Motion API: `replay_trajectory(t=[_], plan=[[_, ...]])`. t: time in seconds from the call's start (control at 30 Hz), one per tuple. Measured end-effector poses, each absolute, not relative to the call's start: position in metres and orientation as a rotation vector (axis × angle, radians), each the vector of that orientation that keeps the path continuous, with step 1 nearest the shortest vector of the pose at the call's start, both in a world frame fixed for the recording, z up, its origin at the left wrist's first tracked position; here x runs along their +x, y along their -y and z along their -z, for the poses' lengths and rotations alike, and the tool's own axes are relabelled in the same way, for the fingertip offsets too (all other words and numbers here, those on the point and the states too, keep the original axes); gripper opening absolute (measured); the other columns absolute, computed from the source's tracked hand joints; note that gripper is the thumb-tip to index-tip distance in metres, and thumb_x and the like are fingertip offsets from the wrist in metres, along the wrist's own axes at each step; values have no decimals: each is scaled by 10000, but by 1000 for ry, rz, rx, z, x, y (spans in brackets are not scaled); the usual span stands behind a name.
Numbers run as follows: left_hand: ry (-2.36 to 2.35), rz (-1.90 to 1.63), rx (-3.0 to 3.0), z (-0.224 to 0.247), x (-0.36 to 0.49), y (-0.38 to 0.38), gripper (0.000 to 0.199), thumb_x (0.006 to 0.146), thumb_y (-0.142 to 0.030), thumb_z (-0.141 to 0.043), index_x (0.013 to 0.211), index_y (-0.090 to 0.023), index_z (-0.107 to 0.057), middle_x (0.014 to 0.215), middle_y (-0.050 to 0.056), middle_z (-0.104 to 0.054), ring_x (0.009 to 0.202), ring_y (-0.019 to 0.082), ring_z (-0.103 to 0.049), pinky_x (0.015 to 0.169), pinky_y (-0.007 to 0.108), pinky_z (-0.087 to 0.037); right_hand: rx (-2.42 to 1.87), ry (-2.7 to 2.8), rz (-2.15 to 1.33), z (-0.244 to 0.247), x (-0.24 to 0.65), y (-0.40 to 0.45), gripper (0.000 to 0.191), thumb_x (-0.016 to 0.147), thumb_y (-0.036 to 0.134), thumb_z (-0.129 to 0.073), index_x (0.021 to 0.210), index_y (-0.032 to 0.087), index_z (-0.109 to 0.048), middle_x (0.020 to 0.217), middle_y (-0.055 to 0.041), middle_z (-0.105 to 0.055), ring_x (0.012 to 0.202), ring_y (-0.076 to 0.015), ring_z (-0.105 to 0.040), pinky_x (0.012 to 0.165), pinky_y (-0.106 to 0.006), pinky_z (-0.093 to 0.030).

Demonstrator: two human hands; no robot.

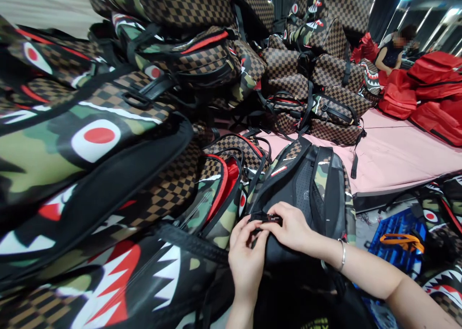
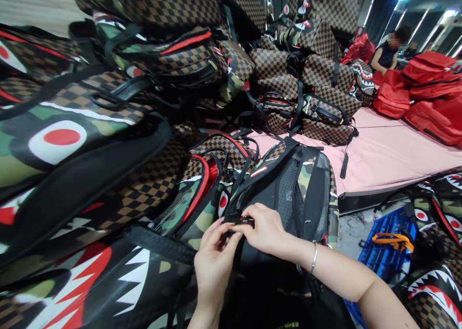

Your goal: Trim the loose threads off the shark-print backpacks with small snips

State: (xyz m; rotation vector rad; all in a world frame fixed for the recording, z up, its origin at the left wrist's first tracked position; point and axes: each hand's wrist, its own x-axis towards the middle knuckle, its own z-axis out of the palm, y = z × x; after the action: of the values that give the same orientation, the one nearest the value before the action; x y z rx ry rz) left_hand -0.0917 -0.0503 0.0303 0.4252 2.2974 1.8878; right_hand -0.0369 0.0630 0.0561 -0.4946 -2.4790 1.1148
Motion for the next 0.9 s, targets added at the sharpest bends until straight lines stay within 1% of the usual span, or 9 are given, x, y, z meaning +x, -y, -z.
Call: replay_trajectory(t=[0.07,0.2,0.33,0.47,0.6,0.7,0.77,0.87,0.9], plan=[[-2335,-1858,456,-30,-92,51,246,631,-371,-662,799,-191,-672,1099,83,-558,885,209,-593,753,317,-501,-467,2471,-1106,-53,-39,-63,27,799,211,-574,789,189,-587,749,5,-554,716,-128,-521,636,-226,-379],[-2261,-1901,423,-27,-91,50,244,640,-398,-662,782,-201,-687,1062,80,-577,1022,237,-549,796,307,-480,-455,2401,-1247,-45,-44,-68,82,783,122,-562,721,173,-578,703,15,-538,695,-120,-526,638,-216,-395],[-2274,-1909,403,-28,-89,48,266,631,-416,-669,795,-210,-700,1058,77,-591,1025,237,-545,791,309,-485,-465,2370,-1350,-42,-46,-73,107,779,113,-558,688,167,-549,681,29,-521,677,-111,-510,634,-212,-394],[-2347,-1835,456,-31,-92,51,273,625,-428,-668,783,-208,-708,1042,79,-601,996,243,-554,772,318,-491,-413,2436,-1264,-44,-47,-73,163,773,92,-564,636,165,-514,654,39,-467,644,-101,-467,606,-205,-361],[-2287,-1766,494,-29,-100,55,266,620,-417,-679,771,-200,-708,1029,86,-609,1025,254,-546,828,341,-472,-376,2466,-1272,-44,-49,-74,190,781,87,-553,615,160,-495,646,44,-456,641,-94,-458,609,-201,-347],[-2154,-1828,436,-23,-105,55,246,622,-395,-689,752,-186,-705,1013,95,-618,1071,260,-525,914,385,-422,-434,2457,-1377,-43,-50,-74,160,796,128,-544,643,161,-513,632,51,-481,618,-89,-462,586,-196,-345],[-2054,-1921,345,-19,-105,53,245,612,-378,-706,755,-179,-703,1018,99,-621,1086,267,-518,930,413,-411,-491,2437,-1388,-44,-48,-73,150,812,167,-532,662,166,-523,631,48,-496,616,-95,-470,578,-200,-354],[-1965,-2021,230,-15,-102,50,254,590,-366,-725,753,-173,-701,1031,98,-624,1091,276,-516,915,426,-429,-568,2360,-1290,-45,-37,-70,27,814,207,-543,807,181,-543,770,17,-568,725,-122,-524,662,-230,-408],[-1968,-2035,219,-15,-100,49,250,589,-364,-727,749,-174,-701,1031,95,-625,1095,274,-514,917,424,-428,-579,2343,-1240,-46,-32,-69,68,815,212,-544,877,186,-537,834,1,-582,769,-131,-537,697,-244,-421]])
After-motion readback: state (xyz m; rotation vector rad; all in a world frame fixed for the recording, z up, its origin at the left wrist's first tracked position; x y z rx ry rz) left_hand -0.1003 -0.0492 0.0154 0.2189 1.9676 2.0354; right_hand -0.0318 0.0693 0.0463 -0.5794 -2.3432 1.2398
